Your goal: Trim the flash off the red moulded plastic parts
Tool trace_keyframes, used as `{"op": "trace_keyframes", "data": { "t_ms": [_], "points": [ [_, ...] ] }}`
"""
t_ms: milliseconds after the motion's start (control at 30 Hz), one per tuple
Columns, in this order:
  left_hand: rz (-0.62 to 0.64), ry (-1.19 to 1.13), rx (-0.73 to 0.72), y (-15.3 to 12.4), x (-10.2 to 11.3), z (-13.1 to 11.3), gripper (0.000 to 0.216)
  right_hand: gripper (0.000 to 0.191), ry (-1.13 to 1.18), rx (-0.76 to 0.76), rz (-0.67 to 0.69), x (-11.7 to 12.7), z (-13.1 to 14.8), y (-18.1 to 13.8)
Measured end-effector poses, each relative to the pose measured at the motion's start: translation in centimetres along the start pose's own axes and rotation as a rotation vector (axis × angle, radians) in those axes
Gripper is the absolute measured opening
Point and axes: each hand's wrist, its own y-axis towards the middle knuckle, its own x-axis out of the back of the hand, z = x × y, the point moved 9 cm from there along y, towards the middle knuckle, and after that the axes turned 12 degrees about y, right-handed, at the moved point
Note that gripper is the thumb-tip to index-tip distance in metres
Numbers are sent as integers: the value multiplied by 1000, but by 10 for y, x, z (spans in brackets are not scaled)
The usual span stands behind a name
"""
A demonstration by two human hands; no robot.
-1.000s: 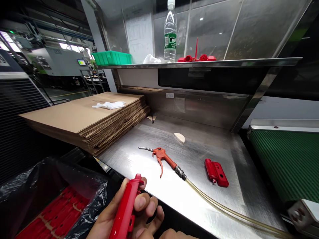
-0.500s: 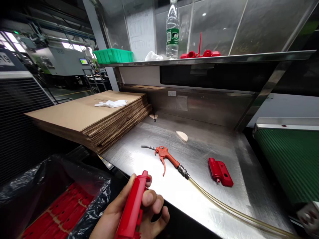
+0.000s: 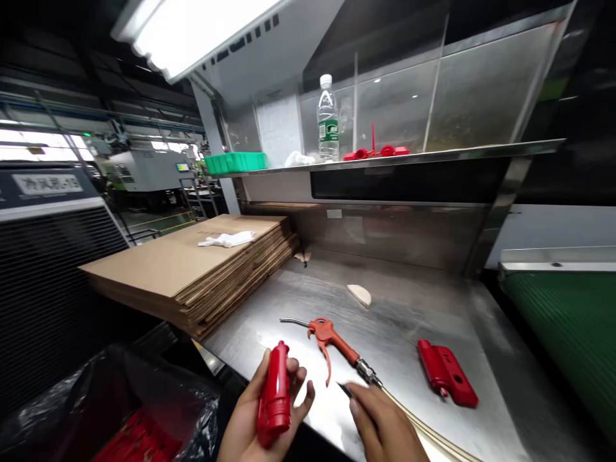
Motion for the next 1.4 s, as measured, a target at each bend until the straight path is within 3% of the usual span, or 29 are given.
{"op": "trace_keyframes", "data": {
  "t_ms": [67, 167, 300, 400, 500, 667, 833, 967, 1067, 1200, 1400],
  "points": [
    [-16, -23, -13, 6, 9, 4, 12, 45, -178, -15, 112, -9, -3, 27],
    [-53, 27, -55, 1, 20, 5, 10, 59, -381, -63, 69, -7, -13, 77],
    [-119, 162, -226, -8, 35, -11, 23, 47, -494, -85, 14, -7, -23, 114],
    [-102, 195, -275, -8, 50, -19, 50, 48, -518, -64, -17, -6, -20, 100],
    [-47, 137, -202, -5, 70, -15, 63, 48, -516, -74, -14, -9, -14, 71],
    [140, 56, -85, 0, 85, -3, 53, 72, -551, -115, 9, -35, -1, 61],
    [123, 171, -167, 3, 99, -15, 37, 55, -618, -141, -18, -50, 6, 84],
    [73, 240, -243, -9, 98, -29, 42, 47, -685, -205, -137, -10, -4, 130],
    [63, 283, -273, -23, 88, -38, 43, 38, -696, -344, -165, 18, -28, 178],
    [143, 335, -327, -37, 73, -51, 58, 33, -674, -436, -68, 12, -58, 212],
    [311, 391, -406, -48, 59, -62, 65, 28, -652, -387, 50, 0, -71, 218]
  ]
}}
